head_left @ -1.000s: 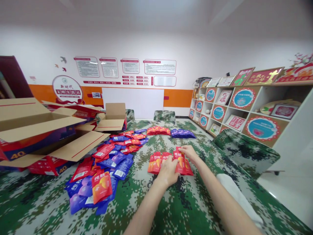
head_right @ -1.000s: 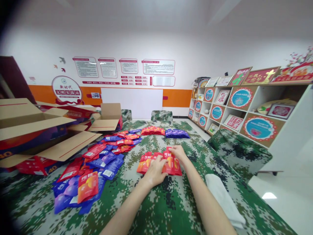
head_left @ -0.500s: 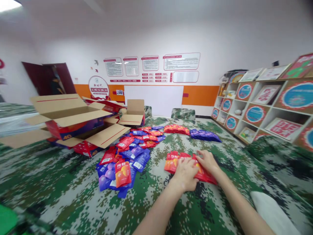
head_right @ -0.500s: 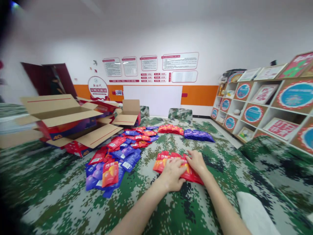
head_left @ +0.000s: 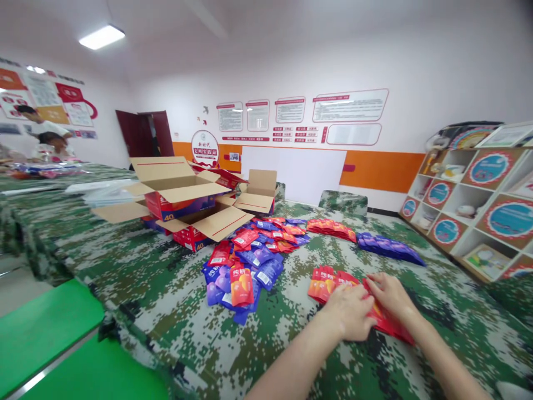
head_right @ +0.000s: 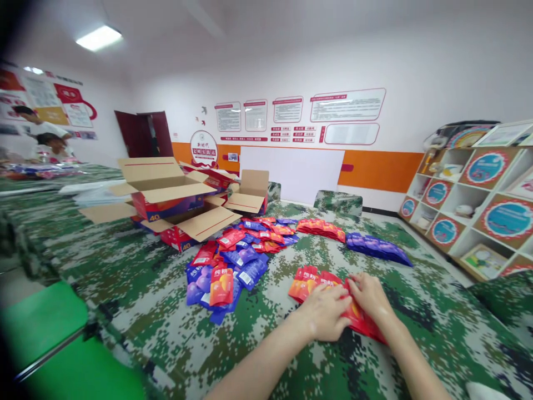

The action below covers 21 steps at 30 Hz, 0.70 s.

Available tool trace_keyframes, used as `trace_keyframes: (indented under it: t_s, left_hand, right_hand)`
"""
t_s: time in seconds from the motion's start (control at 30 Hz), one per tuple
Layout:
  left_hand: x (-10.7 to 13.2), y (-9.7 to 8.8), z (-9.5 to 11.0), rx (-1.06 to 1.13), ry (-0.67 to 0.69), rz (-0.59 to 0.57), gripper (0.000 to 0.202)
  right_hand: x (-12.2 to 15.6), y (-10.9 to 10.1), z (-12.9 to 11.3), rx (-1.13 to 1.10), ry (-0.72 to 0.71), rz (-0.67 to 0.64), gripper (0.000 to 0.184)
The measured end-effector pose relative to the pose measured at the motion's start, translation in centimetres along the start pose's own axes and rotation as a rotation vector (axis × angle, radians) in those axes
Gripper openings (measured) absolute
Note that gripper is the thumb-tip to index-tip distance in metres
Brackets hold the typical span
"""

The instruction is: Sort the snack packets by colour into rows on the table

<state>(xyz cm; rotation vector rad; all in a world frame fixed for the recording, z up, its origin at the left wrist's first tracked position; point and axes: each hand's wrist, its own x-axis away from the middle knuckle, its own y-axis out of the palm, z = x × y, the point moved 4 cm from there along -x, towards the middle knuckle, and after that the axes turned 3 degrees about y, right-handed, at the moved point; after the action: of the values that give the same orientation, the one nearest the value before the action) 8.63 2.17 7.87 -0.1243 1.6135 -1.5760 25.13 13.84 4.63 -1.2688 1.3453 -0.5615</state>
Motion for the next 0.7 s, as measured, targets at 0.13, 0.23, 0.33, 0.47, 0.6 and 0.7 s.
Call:
trace_keyframes:
  t_s: [0.13,0.23,0.33,0.47,0.6,0.7]
  left_hand:
    - [2.0,-6.7,-4.4,0.034,-0.166,0.16,0.045]
    - [5.2,-11.5,-9.9,-0.052,-0.352,0.216,0.049]
    - [9.3,-14.3,-15.4,-0.208,-0.534,0.143,0.055]
    - [14.1,-15.5,-20.3,-0.386,-0.719,0.031,0.062]
    - [16.3,-15.1,-22.4,-0.424,-0.731,-0.051,0.059]
    - [16.8,-15.0,-23.0,-0.432,-0.723,-0.073,0.051]
  right_hand:
    - [-2.3,-1.7,-6.3,-0.131,-0.069,0.075,0.036]
    - [-4.1,-1.1,-13.8,-0.32,-0.133,0.005,0.033]
    - [-5.4,1.1,-21.2,-0.498,-0.169,-0.052,0.03]
    - [-6.5,4.9,-28.6,-0.704,-0.194,-0.136,0.027]
    - [-6.9,7.4,-32.3,-0.796,-0.154,-0.164,0.026]
    - [-7.0,8.2,-33.6,-0.776,-0.154,-0.187,0.021]
